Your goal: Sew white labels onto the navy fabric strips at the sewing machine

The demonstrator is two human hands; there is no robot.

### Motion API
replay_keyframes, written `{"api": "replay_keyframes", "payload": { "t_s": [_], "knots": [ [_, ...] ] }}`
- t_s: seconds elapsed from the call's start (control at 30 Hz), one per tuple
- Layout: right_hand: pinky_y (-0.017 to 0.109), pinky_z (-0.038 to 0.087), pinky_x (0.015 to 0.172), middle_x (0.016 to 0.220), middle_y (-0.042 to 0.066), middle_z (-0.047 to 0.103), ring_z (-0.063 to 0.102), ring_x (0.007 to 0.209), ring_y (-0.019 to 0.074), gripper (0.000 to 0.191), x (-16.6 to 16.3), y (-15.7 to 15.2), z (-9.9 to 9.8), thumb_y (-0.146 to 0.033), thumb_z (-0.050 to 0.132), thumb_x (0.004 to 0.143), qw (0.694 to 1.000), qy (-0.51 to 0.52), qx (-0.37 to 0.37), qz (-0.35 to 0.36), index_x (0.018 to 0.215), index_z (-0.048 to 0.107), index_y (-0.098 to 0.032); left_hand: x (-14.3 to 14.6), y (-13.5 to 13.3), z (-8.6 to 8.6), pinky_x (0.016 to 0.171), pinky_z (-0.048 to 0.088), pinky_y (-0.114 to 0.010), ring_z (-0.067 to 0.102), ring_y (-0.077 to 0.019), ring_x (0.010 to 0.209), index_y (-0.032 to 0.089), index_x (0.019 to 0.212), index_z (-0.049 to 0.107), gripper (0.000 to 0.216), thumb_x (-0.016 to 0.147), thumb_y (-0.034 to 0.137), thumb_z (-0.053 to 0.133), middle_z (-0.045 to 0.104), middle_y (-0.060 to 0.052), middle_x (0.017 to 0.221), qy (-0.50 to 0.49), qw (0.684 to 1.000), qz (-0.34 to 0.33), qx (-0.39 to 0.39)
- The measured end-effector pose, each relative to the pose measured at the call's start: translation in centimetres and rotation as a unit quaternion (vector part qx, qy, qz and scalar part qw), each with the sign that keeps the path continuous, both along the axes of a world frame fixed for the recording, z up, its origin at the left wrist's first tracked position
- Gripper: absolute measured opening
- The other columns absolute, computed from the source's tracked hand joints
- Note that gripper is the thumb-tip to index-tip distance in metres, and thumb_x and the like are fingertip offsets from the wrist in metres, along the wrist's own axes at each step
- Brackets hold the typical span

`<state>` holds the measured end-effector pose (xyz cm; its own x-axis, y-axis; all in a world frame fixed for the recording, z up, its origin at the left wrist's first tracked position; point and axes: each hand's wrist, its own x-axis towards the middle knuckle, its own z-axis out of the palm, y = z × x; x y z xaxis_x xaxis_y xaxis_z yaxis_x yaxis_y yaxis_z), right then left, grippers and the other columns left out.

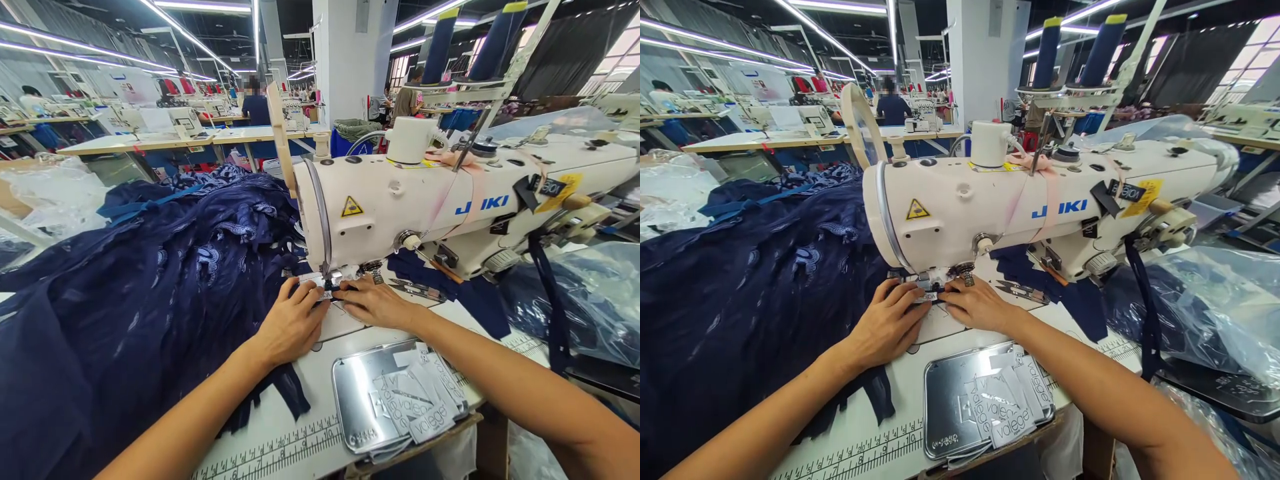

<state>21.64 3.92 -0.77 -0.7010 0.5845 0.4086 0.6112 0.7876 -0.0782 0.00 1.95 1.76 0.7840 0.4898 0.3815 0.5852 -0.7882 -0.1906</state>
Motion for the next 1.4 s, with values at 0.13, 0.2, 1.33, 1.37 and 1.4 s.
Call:
{"api": "replay_keyframes", "payload": {
  "t_s": [0.13,0.2,1.33,1.37,1.4],
  "knots": [
    [0.029,0.047,0.080,0.100,0.007,0.061,0.056,0.090,0.0164,0.024,0.3,0.2,0.0,-0.019,0.046,0.085,0.999,0.044,-0.016,0.011,0.102,0.064,-0.016,0.3,0.5,-0.3,0.079,0.036,-0.039,0.052,-0.0215,0.090,0.015,0.099,0.060,0.027,0.086,0.020,0.037,0.061,-0.009,0.099,-0.026,0.996,0.068,-0.050],
    [0.028,0.047,0.078,0.100,0.007,0.061,0.056,0.088,0.0160,0.025,0.4,0.2,0.1,-0.020,0.045,0.086,0.999,0.042,-0.014,0.017,0.101,0.064,-0.017,0.4,1.1,-0.3,0.073,0.037,-0.036,0.053,-0.0208,0.086,0.017,0.096,0.062,0.026,0.087,0.021,0.037,0.062,-0.007,0.096,-0.037,0.991,0.098,-0.085],
    [0.030,0.042,0.078,0.108,0.009,0.059,0.050,0.095,0.0186,0.030,0.6,0.3,1.3,-0.005,0.035,0.087,0.988,-0.119,0.081,0.054,0.106,0.057,-0.013,-0.2,1.3,-0.7,0.090,0.030,-0.043,0.051,-0.0224,0.108,0.015,0.111,0.054,0.035,0.084,0.006,0.034,0.058,-0.007,0.119,0.093,0.995,-0.011,-0.021],
    [0.030,0.042,0.078,0.108,0.009,0.059,0.051,0.095,0.0189,0.030,0.6,0.3,1.3,-0.005,0.035,0.086,0.988,-0.119,0.080,0.055,0.106,0.057,-0.012,-0.2,1.4,-0.7,0.090,0.029,-0.044,0.051,-0.0225,0.108,0.014,0.112,0.054,0.035,0.084,0.006,0.034,0.058,-0.007,0.119,0.092,0.995,-0.012,-0.025],
    [0.031,0.043,0.077,0.108,0.009,0.059,0.051,0.095,0.0191,0.030,0.6,0.3,1.2,-0.005,0.035,0.086,0.988,-0.118,0.080,0.057,0.106,0.057,-0.012,-0.2,1.4,-0.7,0.090,0.029,-0.044,0.051,-0.0226,0.108,0.014,0.112,0.053,0.036,0.083,0.005,0.034,0.058,-0.007,0.119,0.091,0.995,-0.012,-0.029]
  ]
}}
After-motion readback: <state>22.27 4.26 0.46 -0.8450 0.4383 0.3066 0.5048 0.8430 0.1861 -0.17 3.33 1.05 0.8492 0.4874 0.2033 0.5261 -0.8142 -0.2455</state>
